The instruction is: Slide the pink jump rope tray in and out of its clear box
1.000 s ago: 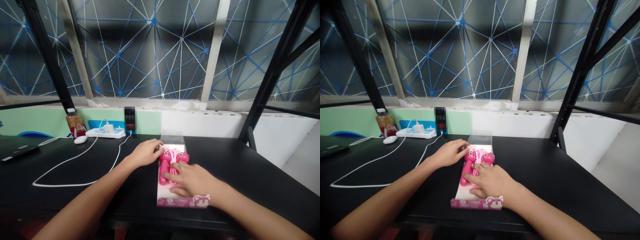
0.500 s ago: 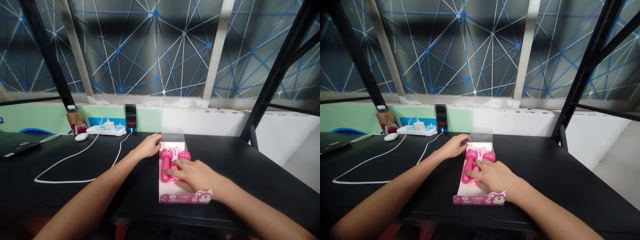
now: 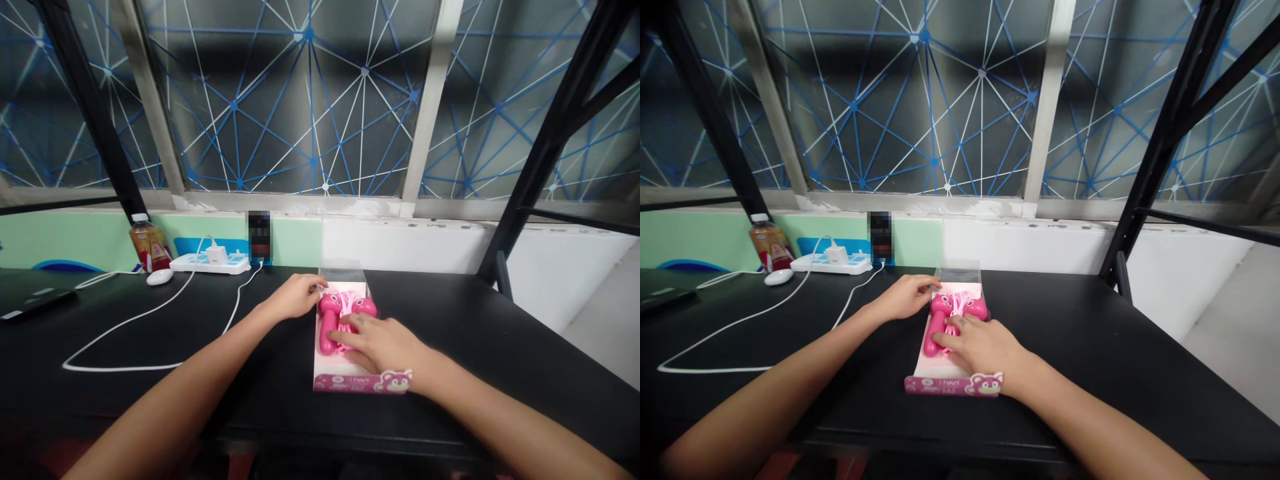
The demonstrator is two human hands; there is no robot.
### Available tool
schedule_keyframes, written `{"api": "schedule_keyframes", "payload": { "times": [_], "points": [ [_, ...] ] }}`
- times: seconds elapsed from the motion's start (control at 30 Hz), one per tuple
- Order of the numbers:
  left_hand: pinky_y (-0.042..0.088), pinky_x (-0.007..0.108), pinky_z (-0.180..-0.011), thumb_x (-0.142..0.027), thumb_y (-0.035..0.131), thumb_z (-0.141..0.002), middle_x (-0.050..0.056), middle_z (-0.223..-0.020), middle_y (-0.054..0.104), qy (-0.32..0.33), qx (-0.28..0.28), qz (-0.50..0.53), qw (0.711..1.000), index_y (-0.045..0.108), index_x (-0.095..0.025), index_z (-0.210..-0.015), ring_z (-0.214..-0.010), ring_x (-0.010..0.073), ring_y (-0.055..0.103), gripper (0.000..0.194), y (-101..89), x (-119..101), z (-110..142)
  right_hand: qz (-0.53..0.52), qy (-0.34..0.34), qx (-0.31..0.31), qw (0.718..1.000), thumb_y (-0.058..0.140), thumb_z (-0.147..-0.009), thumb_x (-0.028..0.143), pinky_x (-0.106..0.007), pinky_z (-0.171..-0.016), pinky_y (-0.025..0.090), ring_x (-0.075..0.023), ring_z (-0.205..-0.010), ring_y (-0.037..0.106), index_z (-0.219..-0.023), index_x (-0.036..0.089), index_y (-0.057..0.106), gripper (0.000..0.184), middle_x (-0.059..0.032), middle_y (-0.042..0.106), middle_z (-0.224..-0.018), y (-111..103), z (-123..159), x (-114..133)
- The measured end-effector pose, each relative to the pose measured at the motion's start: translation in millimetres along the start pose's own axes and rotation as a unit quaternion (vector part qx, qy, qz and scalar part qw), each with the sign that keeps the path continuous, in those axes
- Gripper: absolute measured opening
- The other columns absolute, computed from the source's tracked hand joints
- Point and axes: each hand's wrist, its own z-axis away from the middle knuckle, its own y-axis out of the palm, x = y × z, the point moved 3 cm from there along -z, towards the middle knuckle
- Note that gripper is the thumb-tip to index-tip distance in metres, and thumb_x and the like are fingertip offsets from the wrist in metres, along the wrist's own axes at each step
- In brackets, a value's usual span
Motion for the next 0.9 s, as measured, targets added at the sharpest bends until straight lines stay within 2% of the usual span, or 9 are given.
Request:
{"api": "schedule_keyframes", "payload": {
  "times": [0.13,0.2,0.3,0.4,0.47,0.53,0.67,0.9],
  "points": [
    [0.048,0.026,-0.069,-0.013,0.046,-0.081,0.003,-0.100,0.072,0.026,0.008,0.004,1.000,0.068,-0.022,-0.106,-0.069,0.0144,0.064,0.035,0.6,-14.4,4.6,0.049,0.034,-0.003,0.998,0.044,-0.096,0.031,-0.029,-0.060,0.050,-0.0240,-0.096,0.062,-0.135,0.033,0.046,0.039,-0.0107,0.056,-0.127,10.2,-8.8,-14.6],
    [0.049,0.026,-0.072,-0.013,0.046,-0.082,0.003,-0.104,0.071,0.043,0.006,0.016,0.999,0.067,-0.022,-0.107,-0.074,0.0148,0.065,0.034,0.6,-18.6,6.7,0.074,0.047,-0.023,0.996,0.046,-0.096,0.030,-0.032,-0.064,0.052,-0.0254,-0.097,0.060,-0.136,0.028,0.046,0.040,-0.0132,0.056,-0.125,12.2,-12.5,-20.4],
    [0.051,0.028,-0.080,-0.016,0.048,-0.084,0.004,-0.114,0.066,0.055,-0.010,0.020,0.998,0.065,-0.022,-0.108,-0.086,0.0163,0.066,0.030,0.6,-19.3,9.0,0.080,0.033,-0.066,0.994,0.047,-0.096,0.028,-0.042,-0.081,0.050,-0.0276,-0.100,0.057,-0.132,0.018,0.052,0.038,-0.0167,0.059,-0.116,7.4,-11.6,-19.0],
    [0.048,0.033,-0.095,-0.019,0.050,-0.086,0.006,-0.129,0.059,0.057,-0.028,0.003,0.998,0.061,-0.022,-0.117,-0.109,0.0205,0.061,0.033,1.9,-16.1,9.8,-0.031,-0.043,-0.075,0.996,0.048,-0.095,0.041,-0.042,-0.090,0.045,-0.0252,-0.100,0.057,-0.124,0.020,0.059,0.038,-0.0123,0.061,-0.108,-3.9,-1.7,-2.6],
    [0.041,0.036,-0.105,-0.020,0.049,-0.088,0.006,-0.137,0.054,0.061,-0.027,-0.004,0.998,0.059,-0.023,-0.124,-0.124,0.0223,0.052,0.037,3.5,-13.8,9.0,-0.154,-0.118,-0.012,0.981,0.052,-0.091,0.052,-0.033,-0.087,0.046,-0.0201,-0.096,0.059,-0.118,0.023,0.064,0.041,-0.0070,0.064,-0.106,-9.5,6.2,12.9],
    [0.039,0.036,-0.108,-0.020,0.046,-0.091,0.005,-0.137,0.055,0.065,-0.019,-0.001,0.998,0.060,-0.023,-0.124,-0.129,0.0214,0.048,0.036,4.7,-11.9,7.3,-0.214,-0.141,0.019,0.966,0.058,-0.086,0.056,-0.031,-0.089,0.045,-0.0195,-0.098,0.060,-0.115,0.023,0.066,0.044,-0.0052,0.065,-0.109,-14.3,11.7,23.4],
    [0.045,0.033,-0.102,-0.017,0.045,-0.090,0.003,-0.127,0.063,0.061,-0.019,0.006,0.998,0.065,-0.023,-0.117,-0.119,0.0195,0.057,0.034,4.8,-10.7,5.0,-0.227,-0.106,0.035,0.968,0.058,-0.088,0.047,-0.032,-0.094,0.044,-0.0196,-0.105,0.059,-0.117,0.025,0.065,0.037,-0.0041,0.064,-0.115,-13.9,12.4,24.7],
    [0.045,0.031,-0.101,-0.014,0.044,-0.091,0.000,-0.121,0.066,0.084,-0.022,0.021,0.996,0.068,-0.024,-0.111,-0.114,0.0185,0.060,0.033,8.6,-21.7,10.7,-0.147,-0.009,0.026,0.989,0.044,-0.097,0.036,-0.040,-0.095,0.046,-0.0257,-0.113,0.057,-0.127,0.022,0.059,0.037,-0.0099,0.058,-0.129,1.7,2.2,0.6]
  ]
}}
